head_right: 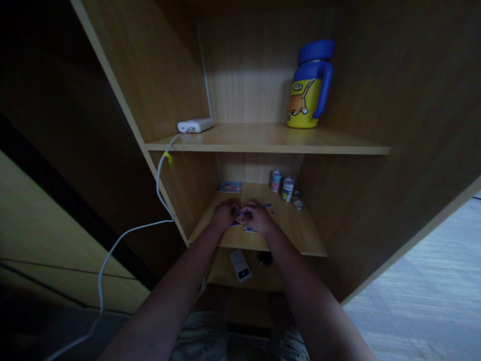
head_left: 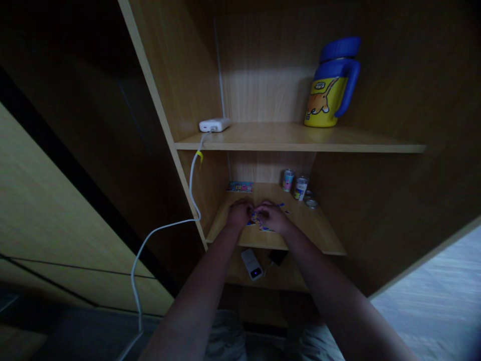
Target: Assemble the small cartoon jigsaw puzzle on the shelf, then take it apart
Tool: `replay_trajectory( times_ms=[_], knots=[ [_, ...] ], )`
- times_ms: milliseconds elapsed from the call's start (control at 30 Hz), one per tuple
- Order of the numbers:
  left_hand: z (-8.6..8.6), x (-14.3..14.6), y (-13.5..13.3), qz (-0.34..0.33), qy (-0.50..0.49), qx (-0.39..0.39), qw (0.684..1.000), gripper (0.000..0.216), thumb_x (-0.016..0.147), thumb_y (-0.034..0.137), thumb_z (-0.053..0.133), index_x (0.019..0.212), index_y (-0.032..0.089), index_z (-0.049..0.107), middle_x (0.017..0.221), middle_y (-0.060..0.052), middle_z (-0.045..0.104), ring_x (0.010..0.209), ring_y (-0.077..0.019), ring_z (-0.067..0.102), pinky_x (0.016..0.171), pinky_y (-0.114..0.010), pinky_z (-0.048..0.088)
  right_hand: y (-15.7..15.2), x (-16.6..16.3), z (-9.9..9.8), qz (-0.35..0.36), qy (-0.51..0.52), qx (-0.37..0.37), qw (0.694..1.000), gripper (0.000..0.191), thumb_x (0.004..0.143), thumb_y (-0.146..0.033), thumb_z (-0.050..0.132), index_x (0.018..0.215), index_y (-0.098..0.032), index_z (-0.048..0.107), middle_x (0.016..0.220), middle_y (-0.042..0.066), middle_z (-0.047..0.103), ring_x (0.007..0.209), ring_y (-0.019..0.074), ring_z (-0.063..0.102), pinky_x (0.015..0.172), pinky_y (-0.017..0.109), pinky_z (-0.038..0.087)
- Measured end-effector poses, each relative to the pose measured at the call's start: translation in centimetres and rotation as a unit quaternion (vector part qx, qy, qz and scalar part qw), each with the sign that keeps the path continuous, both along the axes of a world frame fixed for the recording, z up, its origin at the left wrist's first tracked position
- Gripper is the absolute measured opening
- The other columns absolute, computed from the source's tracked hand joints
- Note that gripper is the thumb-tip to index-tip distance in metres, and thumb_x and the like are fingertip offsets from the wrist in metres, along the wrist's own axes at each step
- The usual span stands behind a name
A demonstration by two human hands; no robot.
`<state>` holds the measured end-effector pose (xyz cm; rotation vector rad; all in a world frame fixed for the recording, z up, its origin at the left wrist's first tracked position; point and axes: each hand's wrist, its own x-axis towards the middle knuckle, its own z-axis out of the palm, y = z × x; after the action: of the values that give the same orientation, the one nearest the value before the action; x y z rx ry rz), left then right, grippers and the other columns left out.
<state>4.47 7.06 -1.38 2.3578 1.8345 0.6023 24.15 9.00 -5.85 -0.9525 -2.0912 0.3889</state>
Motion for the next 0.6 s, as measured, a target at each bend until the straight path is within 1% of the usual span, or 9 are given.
replay_trajectory(
  times_ms=[133,233,300,433,533,600],
  knots=[
    [-0.1,0.0,0.1,-0.001,-0.002,0.002,1.000,0.023,0.106,0.037,0.070,0.118,0.017,0.074,0.129,-0.010,0.073,0.122,-0.0267,0.069,0.110,-0.053,0.056,-0.4,-0.2,0.5,-0.033,-0.070,0.021,0.997,0.019,0.092,-0.016,0.072,0.105,-0.023,0.082,0.110,0.007,0.076,0.107,0.0215,0.068,0.102,0.036,0.052],
    [-0.2,-0.1,0.2,-0.003,-0.004,0.006,1.000,0.023,0.106,0.037,0.070,0.117,0.017,0.074,0.127,-0.010,0.074,0.120,-0.0261,0.069,0.109,-0.052,0.057,-0.7,-0.4,0.9,-0.075,-0.106,0.024,0.991,0.017,0.094,-0.019,0.070,0.106,-0.023,0.082,0.109,0.008,0.078,0.110,0.0239,0.068,0.105,0.038,0.050],
    [-0.3,-0.2,0.3,-0.003,-0.006,0.011,1.000,0.024,0.106,0.038,0.070,0.117,0.017,0.074,0.126,-0.010,0.074,0.119,-0.0258,0.070,0.108,-0.051,0.058,-0.9,-0.5,1.0,-0.107,-0.118,0.018,0.987,0.019,0.094,-0.018,0.069,0.107,-0.022,0.081,0.109,0.009,0.078,0.111,0.0248,0.068,0.106,0.038,0.050],
    [-0.6,-0.3,0.4,-0.015,-0.016,0.023,0.999,0.023,0.107,0.037,0.070,0.115,0.017,0.074,0.123,-0.009,0.074,0.117,-0.0253,0.071,0.107,-0.051,0.058,-1.1,-0.6,1.2,-0.143,-0.115,0.017,0.983,0.027,0.093,-0.012,0.065,0.114,-0.020,0.080,0.116,0.010,0.078,0.113,0.0248,0.067,0.108,0.036,0.048],
    [-0.7,-0.3,0.4,-0.050,-0.027,0.034,0.998,0.022,0.107,0.036,0.069,0.116,0.017,0.075,0.125,-0.009,0.075,0.119,-0.0255,0.070,0.110,-0.052,0.057,-1.1,-0.4,1.3,-0.184,-0.101,0.021,0.977,0.036,0.090,-0.007,0.062,0.120,-0.018,0.078,0.120,0.012,0.077,0.115,0.0262,0.066,0.107,0.036,0.048],
    [-0.7,-0.3,0.3,-0.078,-0.032,0.038,0.996,0.021,0.107,0.035,0.069,0.117,0.017,0.076,0.125,-0.009,0.076,0.121,-0.0253,0.070,0.112,-0.052,0.055,-1.1,0.0,1.3,-0.221,-0.088,0.015,0.971,0.040,0.086,-0.003,0.061,0.119,-0.018,0.079,0.119,0.012,0.077,0.113,0.0266,0.065,0.105,0.035,0.048]
  ],
)
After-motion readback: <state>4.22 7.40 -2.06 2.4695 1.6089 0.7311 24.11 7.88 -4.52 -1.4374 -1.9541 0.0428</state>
